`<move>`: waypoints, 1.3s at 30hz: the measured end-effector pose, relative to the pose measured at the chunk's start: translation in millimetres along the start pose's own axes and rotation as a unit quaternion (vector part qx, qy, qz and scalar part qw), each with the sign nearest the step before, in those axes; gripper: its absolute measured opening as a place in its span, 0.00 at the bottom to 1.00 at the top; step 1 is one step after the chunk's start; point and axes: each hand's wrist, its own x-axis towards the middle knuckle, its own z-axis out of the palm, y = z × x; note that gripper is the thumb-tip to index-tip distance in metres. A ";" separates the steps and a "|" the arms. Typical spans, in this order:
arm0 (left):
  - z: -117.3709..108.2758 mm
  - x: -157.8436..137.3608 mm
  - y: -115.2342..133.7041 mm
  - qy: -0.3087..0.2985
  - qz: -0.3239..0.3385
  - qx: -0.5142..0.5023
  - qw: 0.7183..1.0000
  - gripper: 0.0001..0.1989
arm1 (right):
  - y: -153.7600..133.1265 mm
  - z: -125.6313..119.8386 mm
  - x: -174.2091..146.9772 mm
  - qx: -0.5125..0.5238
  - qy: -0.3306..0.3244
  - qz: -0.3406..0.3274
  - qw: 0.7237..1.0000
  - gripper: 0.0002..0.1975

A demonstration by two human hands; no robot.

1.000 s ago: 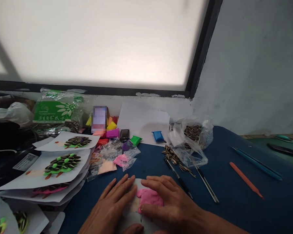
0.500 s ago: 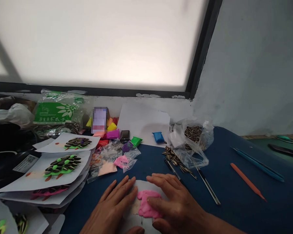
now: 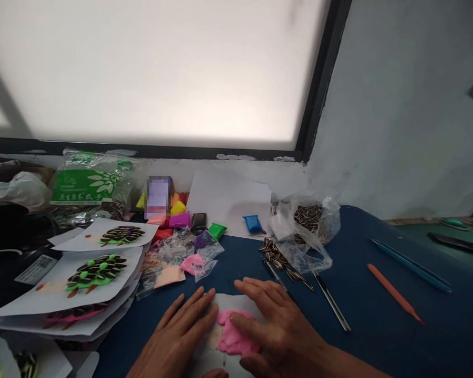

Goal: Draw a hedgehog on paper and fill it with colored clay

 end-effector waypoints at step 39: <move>6.9 -1.1 -4.8 0.012 0.006 0.000 1.000 0.30 | 5.8 1.1 5.7 0.018 -0.021 -0.045 0.999 0.21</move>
